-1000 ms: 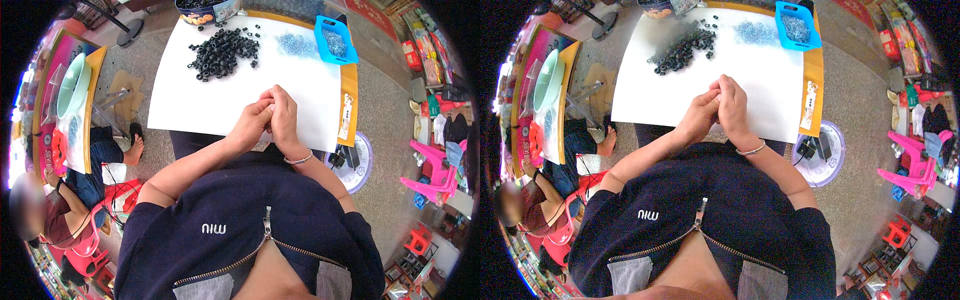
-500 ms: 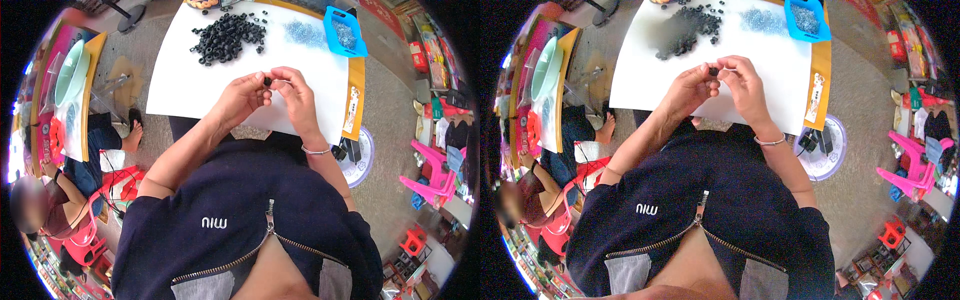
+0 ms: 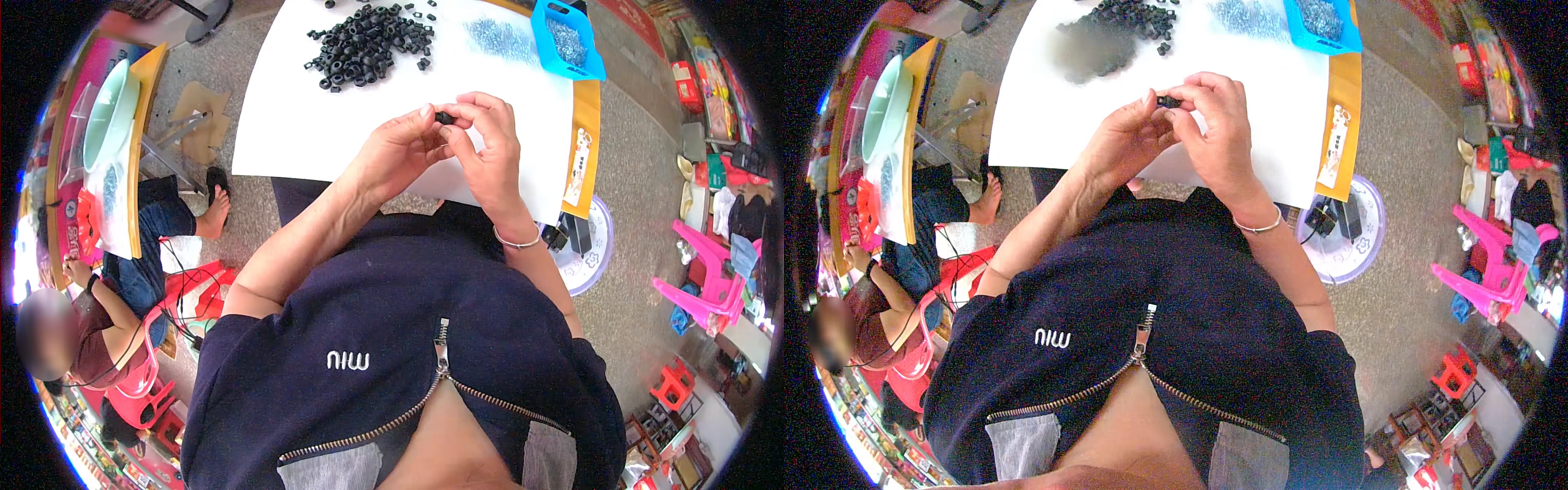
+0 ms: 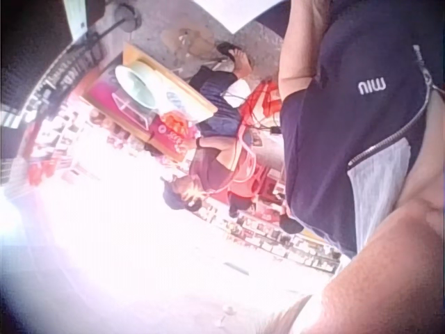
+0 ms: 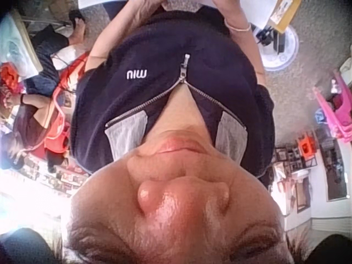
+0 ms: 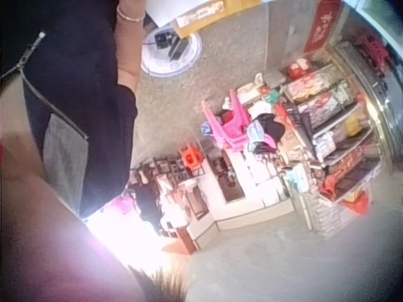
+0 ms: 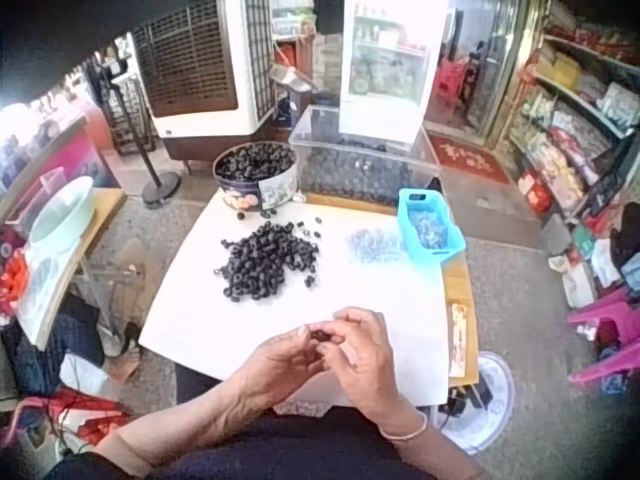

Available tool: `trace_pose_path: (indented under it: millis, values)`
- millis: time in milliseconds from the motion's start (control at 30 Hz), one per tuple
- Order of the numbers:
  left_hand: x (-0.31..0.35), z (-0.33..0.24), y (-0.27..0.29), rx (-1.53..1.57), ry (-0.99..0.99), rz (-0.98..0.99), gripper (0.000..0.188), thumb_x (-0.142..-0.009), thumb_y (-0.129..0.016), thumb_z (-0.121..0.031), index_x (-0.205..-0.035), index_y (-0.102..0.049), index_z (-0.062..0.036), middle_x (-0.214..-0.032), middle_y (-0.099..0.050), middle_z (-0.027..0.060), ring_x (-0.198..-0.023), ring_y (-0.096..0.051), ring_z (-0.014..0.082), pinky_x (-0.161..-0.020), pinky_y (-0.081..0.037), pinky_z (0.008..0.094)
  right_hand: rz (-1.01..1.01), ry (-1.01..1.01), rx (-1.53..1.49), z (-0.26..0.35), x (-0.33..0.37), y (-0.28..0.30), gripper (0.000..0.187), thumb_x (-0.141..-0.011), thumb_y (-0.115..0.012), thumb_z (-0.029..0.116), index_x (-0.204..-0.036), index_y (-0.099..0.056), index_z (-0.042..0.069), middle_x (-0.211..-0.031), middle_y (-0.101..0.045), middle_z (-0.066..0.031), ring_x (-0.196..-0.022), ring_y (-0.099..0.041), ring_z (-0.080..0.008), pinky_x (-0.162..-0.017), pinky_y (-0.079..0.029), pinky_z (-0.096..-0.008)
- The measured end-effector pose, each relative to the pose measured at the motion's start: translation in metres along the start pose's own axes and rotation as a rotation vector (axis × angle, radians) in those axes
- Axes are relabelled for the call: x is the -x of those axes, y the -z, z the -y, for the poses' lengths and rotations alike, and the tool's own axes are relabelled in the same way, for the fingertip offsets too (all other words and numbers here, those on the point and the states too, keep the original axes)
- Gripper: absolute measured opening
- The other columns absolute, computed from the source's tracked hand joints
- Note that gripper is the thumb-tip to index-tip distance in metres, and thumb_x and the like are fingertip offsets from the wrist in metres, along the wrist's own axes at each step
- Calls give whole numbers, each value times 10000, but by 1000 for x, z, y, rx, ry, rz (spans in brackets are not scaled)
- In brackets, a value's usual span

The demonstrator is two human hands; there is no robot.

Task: The person sorts small black plastic parts by hand on a white board.

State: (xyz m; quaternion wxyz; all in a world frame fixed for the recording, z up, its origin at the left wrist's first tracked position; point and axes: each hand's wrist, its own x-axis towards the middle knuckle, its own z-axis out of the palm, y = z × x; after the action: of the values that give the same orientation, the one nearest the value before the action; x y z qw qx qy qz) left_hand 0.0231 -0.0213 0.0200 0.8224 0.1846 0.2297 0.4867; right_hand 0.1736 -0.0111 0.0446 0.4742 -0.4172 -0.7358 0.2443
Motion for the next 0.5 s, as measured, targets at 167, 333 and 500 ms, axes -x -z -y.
trace_pose_path:
  millis: [167,333,500]
  values:
    - [-3,4,7,6,18,10,314,-929,-536,-330,-1053,-606,-50,-985,-623,46,-914,-577,136,-900,-447,334,1,54,80,-1,0,1,209,-728,-659,16,-932,-652,57,-978,-560,-81,-933,-503,-243,-795,-440,-341]
    - [2,1,-2,20,6,1,292,-934,-533,-300,-1050,-606,-42,-974,-626,50,-911,-584,136,-890,-461,325,-24,88,124,3,0,0,208,-729,-656,30,-935,-654,64,-968,-562,-79,-920,-502,-250,-779,-439,-345]
    - [4,0,-4,-57,-19,-25,261,-932,-544,-243,-1066,-599,-25,-966,-628,53,-918,-585,133,-876,-476,303,-39,131,162,10,-1,2,221,-724,-656,26,-940,-653,70,-949,-567,-75,-900,-506,-254,-772,-439,-349]
